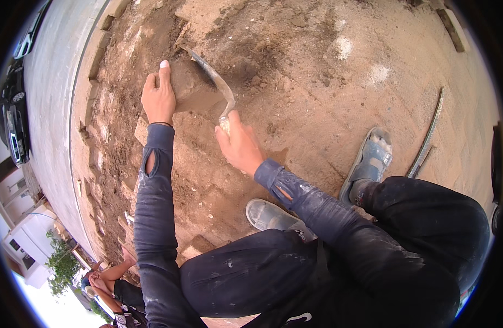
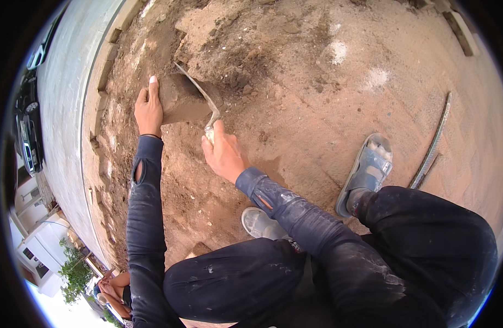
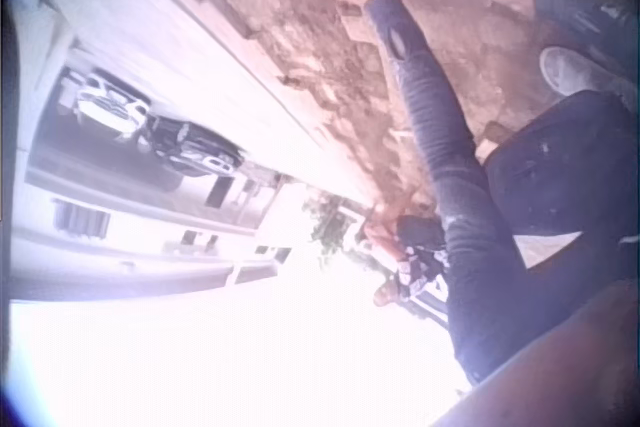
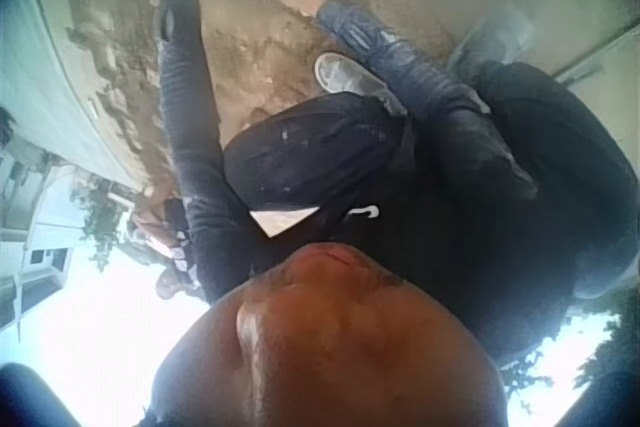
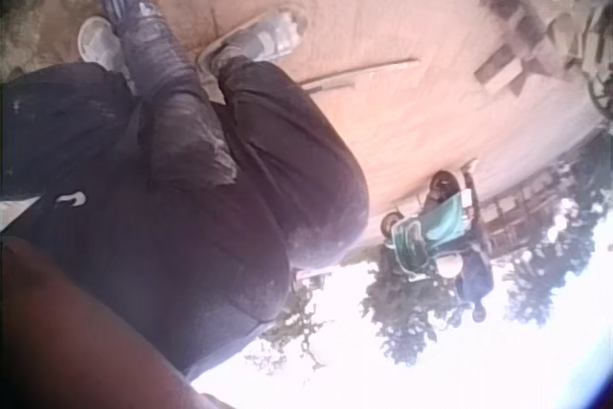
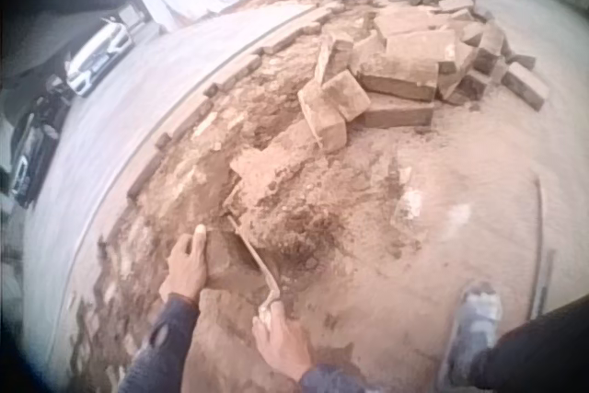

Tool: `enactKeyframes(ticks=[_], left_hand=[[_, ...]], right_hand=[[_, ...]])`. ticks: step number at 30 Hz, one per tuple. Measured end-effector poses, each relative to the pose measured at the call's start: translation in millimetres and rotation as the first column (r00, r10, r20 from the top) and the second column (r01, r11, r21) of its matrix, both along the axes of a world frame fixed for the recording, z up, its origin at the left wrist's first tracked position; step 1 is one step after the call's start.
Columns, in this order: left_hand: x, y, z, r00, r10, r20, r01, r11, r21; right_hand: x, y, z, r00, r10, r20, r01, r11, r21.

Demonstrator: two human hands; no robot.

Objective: The person uses a trowel to apply mortar to the ground and places bricks into a row. They repeatedly pick up bricks, apply mortar, and set them down to form a brick border.

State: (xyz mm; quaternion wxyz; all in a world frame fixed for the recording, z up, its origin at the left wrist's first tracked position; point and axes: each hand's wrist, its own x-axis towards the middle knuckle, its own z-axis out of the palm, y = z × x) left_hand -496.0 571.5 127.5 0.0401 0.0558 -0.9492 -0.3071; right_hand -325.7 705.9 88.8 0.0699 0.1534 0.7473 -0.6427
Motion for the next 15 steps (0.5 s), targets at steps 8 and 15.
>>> enactKeyframes(ticks=[8,15], left_hand=[[10.9,-13.3,-14.7,0.984,0.054,-0.170,-0.037,0.994,0.104],[34.0,-17.0,3.4,0.977,-0.151,-0.149,0.177,0.968,0.179]], right_hand=[[-20.5,19.5,10.8,0.997,0.062,-0.039,-0.062,0.998,0.004],[-42.8,56.8,1.6,0.985,0.167,0.043,-0.169,0.984,0.055]])
